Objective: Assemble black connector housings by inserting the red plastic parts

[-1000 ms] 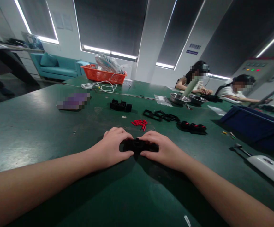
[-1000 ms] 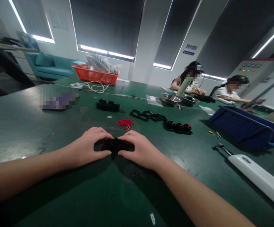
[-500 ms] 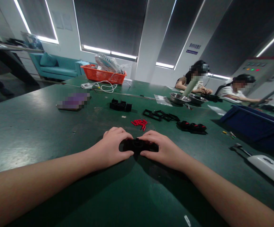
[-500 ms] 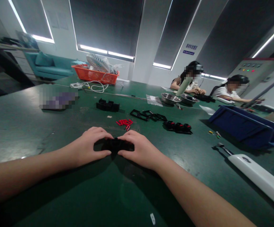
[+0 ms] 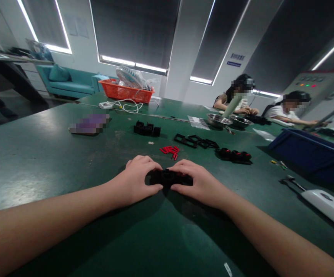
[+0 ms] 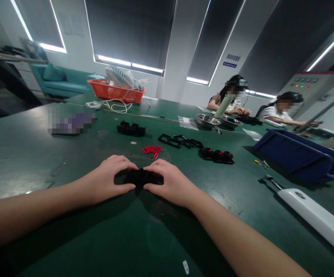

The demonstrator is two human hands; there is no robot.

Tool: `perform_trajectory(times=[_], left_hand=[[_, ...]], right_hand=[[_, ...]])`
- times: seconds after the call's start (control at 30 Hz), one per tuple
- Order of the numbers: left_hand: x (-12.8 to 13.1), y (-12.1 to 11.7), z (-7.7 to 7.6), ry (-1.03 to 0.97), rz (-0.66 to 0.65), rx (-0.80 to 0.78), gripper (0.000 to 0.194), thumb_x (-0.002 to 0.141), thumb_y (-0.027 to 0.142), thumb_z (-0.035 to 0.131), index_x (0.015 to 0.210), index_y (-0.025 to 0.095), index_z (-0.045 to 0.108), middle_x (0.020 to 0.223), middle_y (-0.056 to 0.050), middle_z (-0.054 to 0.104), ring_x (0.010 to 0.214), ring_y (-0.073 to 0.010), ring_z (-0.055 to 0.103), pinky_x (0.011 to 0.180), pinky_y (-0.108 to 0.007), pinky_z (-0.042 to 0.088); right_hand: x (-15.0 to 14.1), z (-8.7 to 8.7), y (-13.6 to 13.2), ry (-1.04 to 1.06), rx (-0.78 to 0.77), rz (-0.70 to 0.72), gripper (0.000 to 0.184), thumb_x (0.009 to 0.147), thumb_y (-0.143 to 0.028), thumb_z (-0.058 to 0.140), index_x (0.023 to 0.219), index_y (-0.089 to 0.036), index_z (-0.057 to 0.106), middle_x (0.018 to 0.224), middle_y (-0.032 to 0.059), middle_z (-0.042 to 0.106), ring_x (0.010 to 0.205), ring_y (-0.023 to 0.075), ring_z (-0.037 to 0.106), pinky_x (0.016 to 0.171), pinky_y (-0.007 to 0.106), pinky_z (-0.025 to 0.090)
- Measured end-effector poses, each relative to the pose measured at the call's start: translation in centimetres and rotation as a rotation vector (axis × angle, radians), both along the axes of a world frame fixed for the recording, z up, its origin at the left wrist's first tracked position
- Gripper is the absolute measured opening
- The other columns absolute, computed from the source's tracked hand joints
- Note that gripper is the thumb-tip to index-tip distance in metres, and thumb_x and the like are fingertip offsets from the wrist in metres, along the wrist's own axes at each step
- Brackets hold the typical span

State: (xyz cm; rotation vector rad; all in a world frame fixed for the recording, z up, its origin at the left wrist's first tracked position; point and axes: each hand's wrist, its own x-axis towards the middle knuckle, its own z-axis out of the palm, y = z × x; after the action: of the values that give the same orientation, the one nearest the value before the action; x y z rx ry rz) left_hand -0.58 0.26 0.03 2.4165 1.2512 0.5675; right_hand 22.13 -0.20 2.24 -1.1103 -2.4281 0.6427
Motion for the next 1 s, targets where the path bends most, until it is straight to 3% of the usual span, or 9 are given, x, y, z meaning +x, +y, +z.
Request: perform_trajectory(times=[1.0], left_hand=[[-0.05, -0.01, -0.06, -0.005, 0.003, 0.009, 0.036, 0.078, 0.036, 0.069, 0.111, 0.022, 0.068, 0.113, -0.01, 0.065, 0.116, -0.0333, 0.053, 0.1, -0.051, 0.042]], right_hand=[[-0.02, 0.05, -0.1, 0.005, -0.003, -0.005, 0.031, 0.081, -0.019, 0.073, 0.112, -0.02, 0.07, 0.108, 0.0083, 0.066, 0.103, 0.0232, 0.062, 0.089, 0.04, 0.05]])
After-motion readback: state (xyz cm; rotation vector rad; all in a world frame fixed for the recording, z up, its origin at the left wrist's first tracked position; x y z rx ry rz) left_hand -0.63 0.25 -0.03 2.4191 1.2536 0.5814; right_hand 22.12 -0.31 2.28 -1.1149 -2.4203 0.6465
